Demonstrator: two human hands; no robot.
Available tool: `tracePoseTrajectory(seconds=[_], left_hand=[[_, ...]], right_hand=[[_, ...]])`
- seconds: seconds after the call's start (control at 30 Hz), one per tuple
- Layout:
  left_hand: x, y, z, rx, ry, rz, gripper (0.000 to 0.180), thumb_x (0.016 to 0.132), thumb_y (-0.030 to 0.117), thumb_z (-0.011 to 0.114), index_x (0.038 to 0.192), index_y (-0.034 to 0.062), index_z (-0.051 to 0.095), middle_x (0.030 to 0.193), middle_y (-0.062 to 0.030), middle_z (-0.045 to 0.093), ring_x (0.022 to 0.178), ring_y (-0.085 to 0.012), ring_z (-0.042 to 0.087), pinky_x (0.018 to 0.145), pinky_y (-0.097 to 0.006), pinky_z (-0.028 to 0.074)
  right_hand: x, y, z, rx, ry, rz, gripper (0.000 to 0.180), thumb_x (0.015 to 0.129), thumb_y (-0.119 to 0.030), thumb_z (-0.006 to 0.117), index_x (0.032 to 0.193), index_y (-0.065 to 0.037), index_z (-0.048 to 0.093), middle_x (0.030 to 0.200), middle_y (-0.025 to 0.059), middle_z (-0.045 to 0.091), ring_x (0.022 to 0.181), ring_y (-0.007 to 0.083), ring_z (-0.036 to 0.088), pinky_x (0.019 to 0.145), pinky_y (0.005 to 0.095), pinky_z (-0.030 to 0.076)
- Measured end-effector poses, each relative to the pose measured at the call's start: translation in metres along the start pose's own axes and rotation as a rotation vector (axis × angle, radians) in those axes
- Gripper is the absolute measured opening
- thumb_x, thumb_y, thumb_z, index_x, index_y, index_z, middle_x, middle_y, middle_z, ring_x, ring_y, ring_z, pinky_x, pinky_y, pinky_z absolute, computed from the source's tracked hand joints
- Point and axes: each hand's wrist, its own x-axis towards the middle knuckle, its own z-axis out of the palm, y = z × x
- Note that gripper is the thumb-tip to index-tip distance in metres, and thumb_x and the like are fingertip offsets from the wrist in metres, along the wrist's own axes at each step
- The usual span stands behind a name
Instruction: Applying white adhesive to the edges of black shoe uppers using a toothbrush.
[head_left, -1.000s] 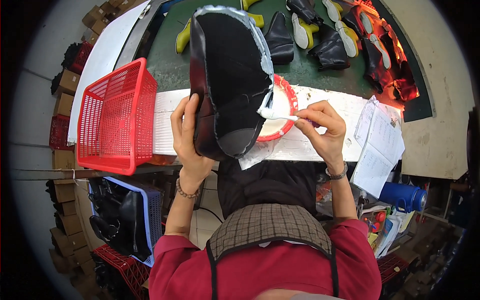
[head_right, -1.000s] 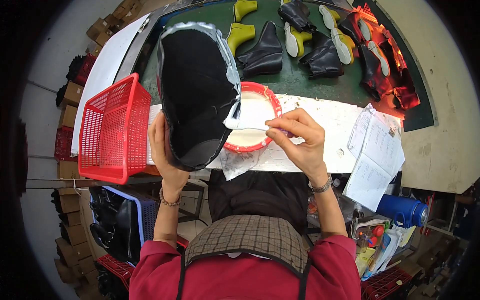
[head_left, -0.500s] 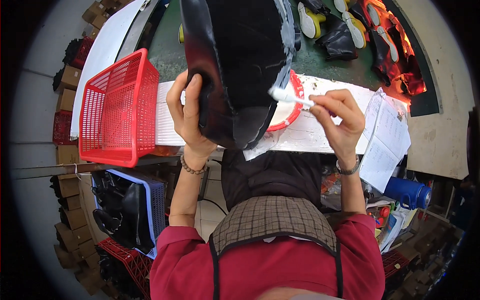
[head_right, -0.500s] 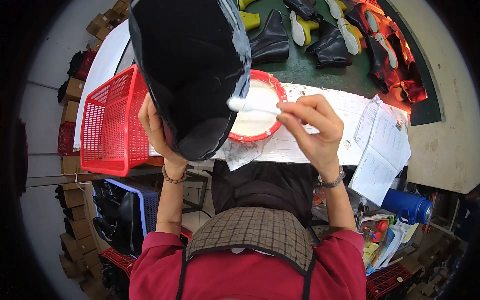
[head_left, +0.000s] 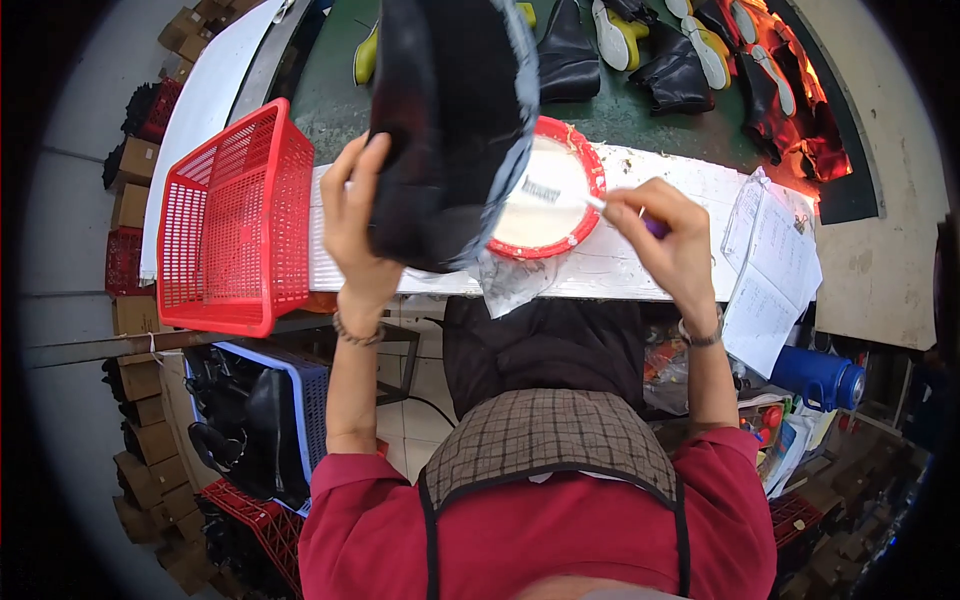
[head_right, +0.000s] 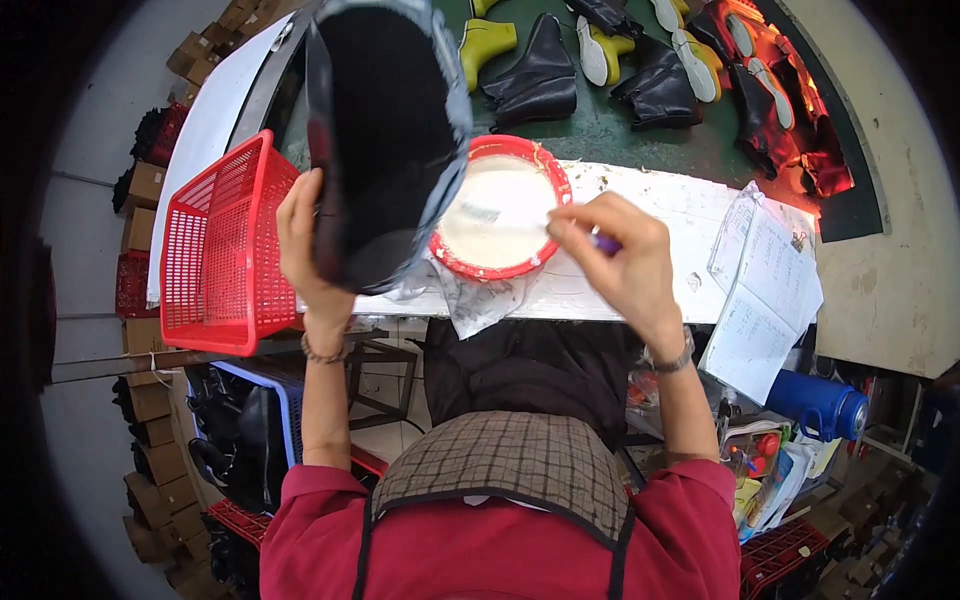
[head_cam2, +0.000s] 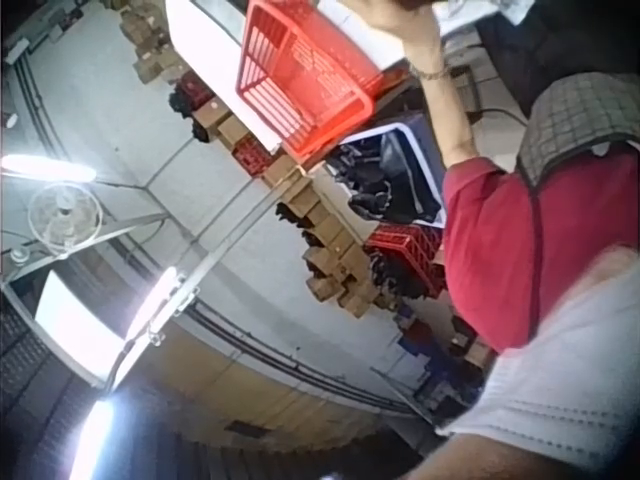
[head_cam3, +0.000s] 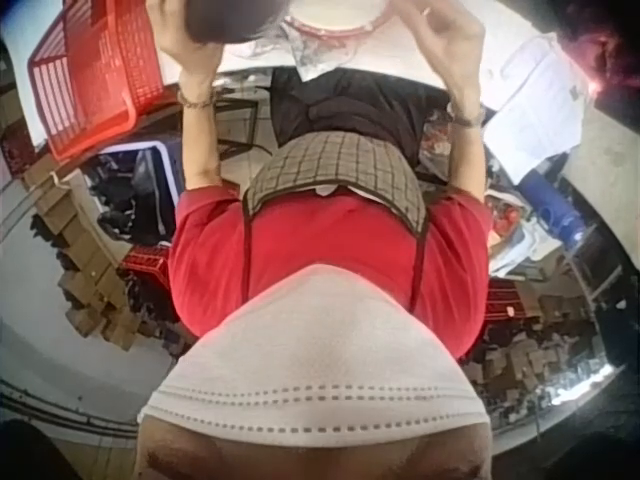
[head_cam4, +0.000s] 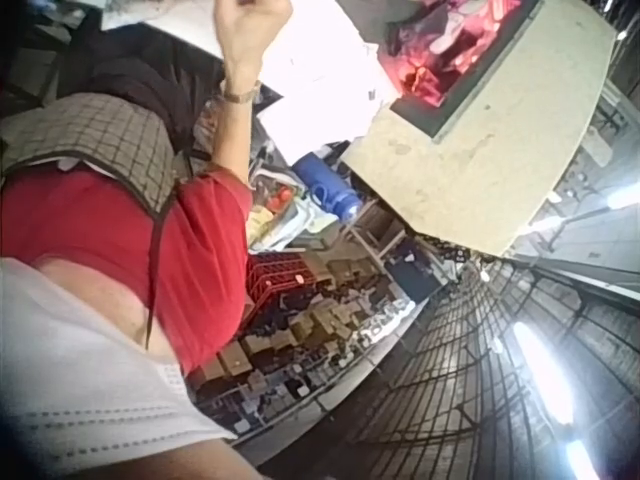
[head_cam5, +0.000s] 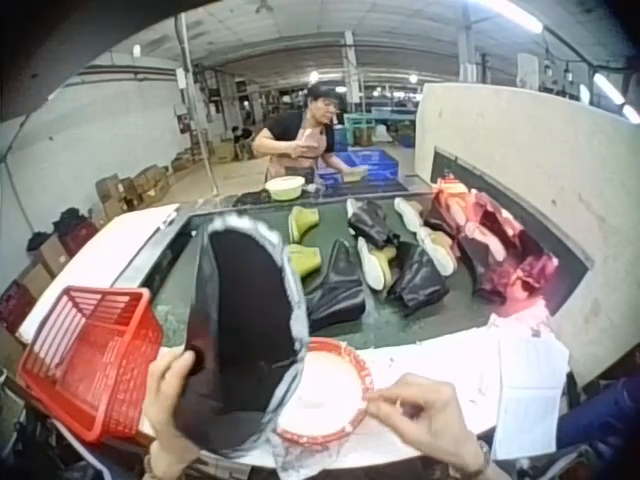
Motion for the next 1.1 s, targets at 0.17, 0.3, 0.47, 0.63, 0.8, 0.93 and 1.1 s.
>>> tracePoseTrajectory(seconds=[0.17,0.3,0.47,0.63,0.8,0.93,1.1], left_hand=[[-0.071,-0.052,-0.052,-0.383,-0.035,-0.701,0.055,0.084,-0.002,0.076,0.136,-0.0034,0.06,0.14,-0.0138,0.06,0.13,-0.0244,0.056,0.113,-0.037,0.043],[-0.089,-0.08,-0.078,-0.962,-0.21,-1.092,0.019,0.075,-0.016,0.061,0.084,0.0001,0.065,0.078,-0.0078,0.063,0.064,-0.0165,0.06,0.054,-0.029,0.049],[-0.049,-0.03,-0.065,-0.866,-0.181,-1.407,0.032,0.067,-0.018,0.053,0.092,0.0003,0.061,0.068,-0.0037,0.055,0.05,-0.0124,0.048,0.039,-0.024,0.031],[-0.07,-0.038,-0.059,-1.055,-0.028,-1.398,0.047,0.076,-0.013,0.062,0.121,0.0015,0.062,0.086,-0.0065,0.068,0.055,-0.013,0.059,0.036,-0.022,0.033],[-0.066,-0.037,-0.053,-1.099,0.071,-1.32,0.051,0.083,-0.006,0.069,0.132,0.002,0.058,0.102,-0.0079,0.073,0.062,-0.0119,0.067,0.036,-0.02,0.041],[-0.086,-0.049,-0.051,-1.176,-0.112,-1.365,0.053,0.079,-0.011,0.071,0.129,-0.0012,0.059,0.092,-0.0102,0.072,0.054,-0.012,0.064,0.036,-0.021,0.042],[-0.056,-0.014,-0.036,-1.064,-0.141,-1.5,0.056,0.069,-0.019,0.062,0.123,-0.0057,0.06,0.075,-0.0085,0.066,0.047,-0.0122,0.054,0.035,-0.023,0.034]], right_hand=[[0.024,0.045,0.02,-0.444,0.004,-0.142,0.011,0.086,-0.019,0.078,0.089,-0.009,0.079,0.078,0.0046,0.065,0.069,0.0221,0.066,0.062,0.0334,0.05],[0.035,0.043,0.013,-0.561,-0.117,-0.21,0.013,0.083,-0.022,0.08,0.088,-0.01,0.079,0.08,0.0037,0.066,0.07,0.0233,0.067,0.062,0.0363,0.051],[0.046,0.024,-0.005,-0.008,-0.004,-0.125,0.014,0.084,-0.015,0.082,0.097,-0.008,0.081,0.084,0.0016,0.067,0.067,0.0097,0.057,0.059,0.0244,0.044],[0.06,0.012,0.005,0.187,-0.042,-0.284,0.018,0.082,-0.009,0.084,0.098,-0.006,0.081,0.087,0.0022,0.067,0.068,0.0075,0.055,0.058,0.0236,0.042],[0.038,0.022,-0.011,0.103,-0.06,-0.22,0.016,0.08,-0.008,0.084,0.096,-0.007,0.081,0.084,0.0012,0.068,0.069,0.0089,0.057,0.057,0.0248,0.04],[0.054,0.01,0.0,0.128,-0.041,-0.315,0.015,0.081,-0.01,0.083,0.096,-0.008,0.081,0.084,0.0024,0.069,0.071,0.0114,0.059,0.063,0.0267,0.044],[0.069,0.002,-0.004,0.132,-0.121,-0.371,0.018,0.084,-0.01,0.083,0.101,-0.007,0.081,0.092,0.0032,0.067,0.082,0.0116,0.059,0.068,0.0251,0.049]])
